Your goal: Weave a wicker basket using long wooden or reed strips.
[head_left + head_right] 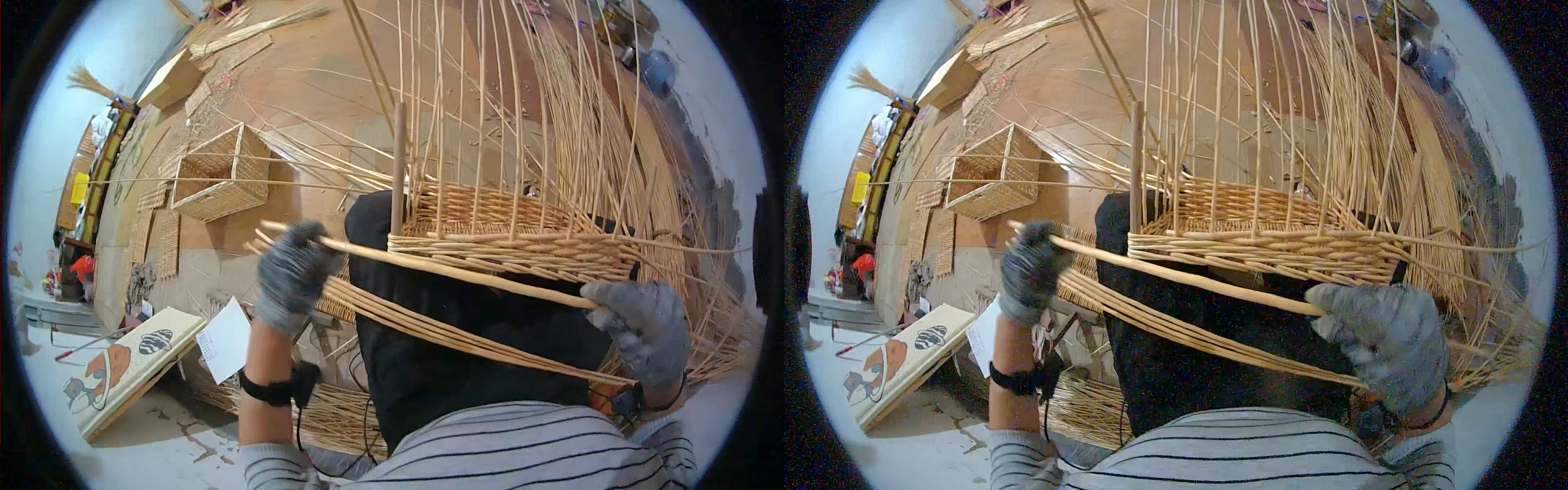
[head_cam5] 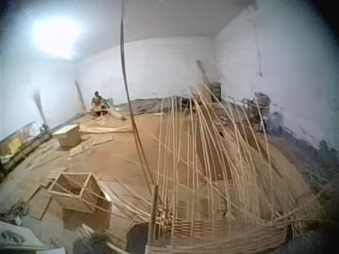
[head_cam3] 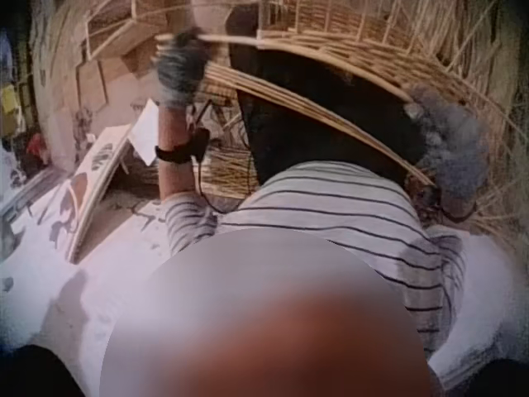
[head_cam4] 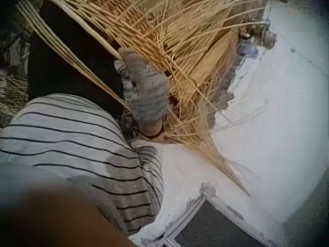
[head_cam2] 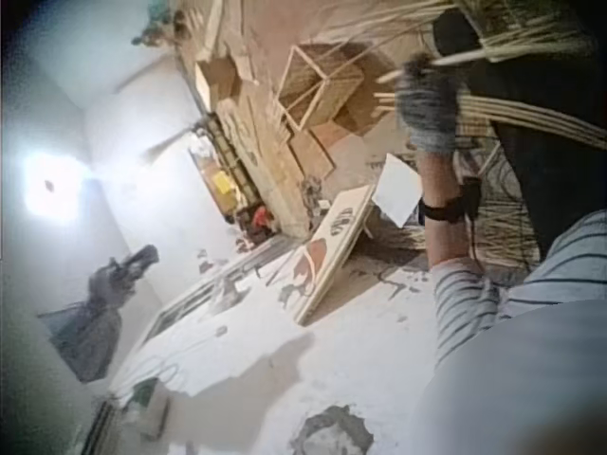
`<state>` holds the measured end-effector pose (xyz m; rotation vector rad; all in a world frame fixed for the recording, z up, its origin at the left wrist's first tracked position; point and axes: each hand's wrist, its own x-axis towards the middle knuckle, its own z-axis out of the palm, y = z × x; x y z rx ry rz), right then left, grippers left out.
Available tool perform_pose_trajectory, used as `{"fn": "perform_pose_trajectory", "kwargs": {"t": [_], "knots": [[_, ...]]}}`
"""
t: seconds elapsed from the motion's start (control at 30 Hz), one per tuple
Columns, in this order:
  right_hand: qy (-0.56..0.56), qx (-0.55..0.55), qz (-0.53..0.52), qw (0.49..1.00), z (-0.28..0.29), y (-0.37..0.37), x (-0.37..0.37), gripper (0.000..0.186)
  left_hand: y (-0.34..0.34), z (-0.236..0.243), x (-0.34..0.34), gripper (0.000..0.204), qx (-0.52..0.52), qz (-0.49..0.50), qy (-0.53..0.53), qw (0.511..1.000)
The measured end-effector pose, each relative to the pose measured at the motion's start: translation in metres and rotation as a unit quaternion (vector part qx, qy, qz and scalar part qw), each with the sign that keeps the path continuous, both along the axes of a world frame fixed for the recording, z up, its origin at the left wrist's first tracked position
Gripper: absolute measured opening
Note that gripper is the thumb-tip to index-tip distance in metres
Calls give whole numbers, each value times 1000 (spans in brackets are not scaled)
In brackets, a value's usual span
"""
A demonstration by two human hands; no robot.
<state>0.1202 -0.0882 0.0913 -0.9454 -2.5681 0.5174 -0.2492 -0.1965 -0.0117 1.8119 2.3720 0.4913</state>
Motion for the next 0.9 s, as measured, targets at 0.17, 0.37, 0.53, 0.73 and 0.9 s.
{"fn": "perform_pose_trajectory", "kwargs": {"t": [0.17, 0.37, 0.53, 0.73, 0.9], "knots": [[-47, -223, -20, 973, 9, 21, -2, 22, 18, 44, -5, 22, 244, -229, 123, 934], [-131, 245, 74, 958, 74, 139, -78, 30, 5, -9, 17, 36, 263, 119, -497, 818], [28, 448, 114, 887, 45, 118, -113, 40, 13, -37, 55, 28, 230, 193, -575, 761], [302, -357, 30, 883, -34, 61, -110, 38, 48, -16, 124, 25, 126, -148, -509, 839], [562, -577, 115, 581, -34, 92, -82, 42, 155, -13, 25, 38, 217, 17, -537, 815]]}}
